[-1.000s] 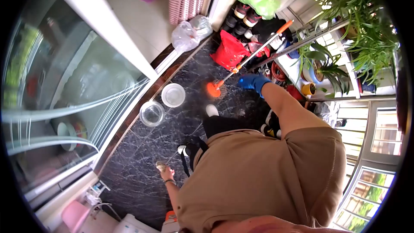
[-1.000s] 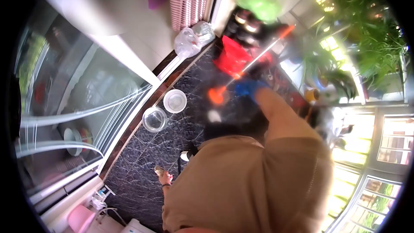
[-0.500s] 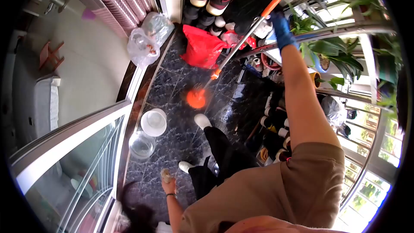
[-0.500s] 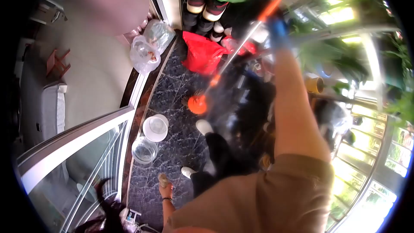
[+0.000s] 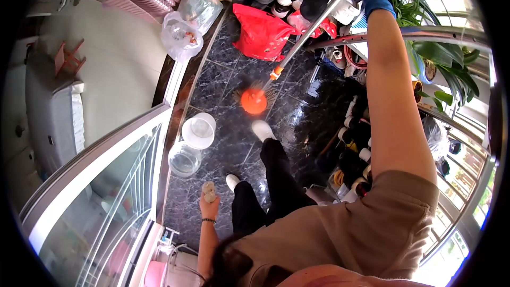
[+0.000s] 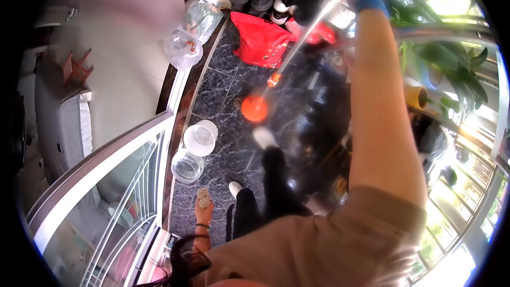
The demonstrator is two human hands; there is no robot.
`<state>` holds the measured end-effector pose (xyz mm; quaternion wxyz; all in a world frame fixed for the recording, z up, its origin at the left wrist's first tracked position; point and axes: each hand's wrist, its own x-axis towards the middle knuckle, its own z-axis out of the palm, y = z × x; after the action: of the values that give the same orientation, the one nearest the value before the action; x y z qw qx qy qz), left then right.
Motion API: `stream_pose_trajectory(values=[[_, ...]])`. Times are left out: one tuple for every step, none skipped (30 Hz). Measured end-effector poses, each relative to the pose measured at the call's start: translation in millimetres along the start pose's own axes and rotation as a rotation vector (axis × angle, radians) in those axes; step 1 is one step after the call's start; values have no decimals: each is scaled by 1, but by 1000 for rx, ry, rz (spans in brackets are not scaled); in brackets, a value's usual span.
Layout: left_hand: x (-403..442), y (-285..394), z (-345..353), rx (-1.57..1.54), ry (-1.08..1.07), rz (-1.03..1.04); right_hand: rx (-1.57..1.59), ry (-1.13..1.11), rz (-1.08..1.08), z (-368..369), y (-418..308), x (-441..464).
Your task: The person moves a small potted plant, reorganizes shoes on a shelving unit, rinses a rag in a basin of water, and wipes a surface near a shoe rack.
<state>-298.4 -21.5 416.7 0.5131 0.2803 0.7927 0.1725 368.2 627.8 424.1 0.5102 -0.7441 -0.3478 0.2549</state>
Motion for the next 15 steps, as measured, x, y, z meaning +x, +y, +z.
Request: stream_pose_trajectory(values=[[1,16,5,56,7,39,94,-59,-9,4,-7,-11],[1,24,7,65,5,43,190,-126,-10,9,-15,-28],[0,31,7,52,-22,66,287,-200,-1,14,-24,-48],[-1,39,8,37,-46,89,384,-282,20,20,-35,-70],[-2,48,10,41,-44,94,474,-366,53,26,-49,-98],[-5,60,10,-29,-60,134,526,-469,70,31,-62,-129],[-7,75,10,-98,-77,179,559,-572,67,31,-76,-169],[-13,94,12,-270,-116,165,456,-834,-193,22,-96,-216],[-19,116,9,-442,-156,149,370,-807,-155,25,-105,-266],[-24,139,1,-490,-194,179,428,-842,-158,24,-116,-319],[-33,157,-10,-532,-229,201,417,-899,-106,30,-112,-368],[-38,167,-21,-526,-228,208,371,-924,34,27,-129,-422],[-47,169,-36,-1141,-489,147,324,-926,52,26,-141,-476],[-53,171,-51,-1757,-753,71,275,-925,61,24,-151,-525],[-59,175,-64,-2372,-1013,-36,185,-958,-85,19,-151,-573]])
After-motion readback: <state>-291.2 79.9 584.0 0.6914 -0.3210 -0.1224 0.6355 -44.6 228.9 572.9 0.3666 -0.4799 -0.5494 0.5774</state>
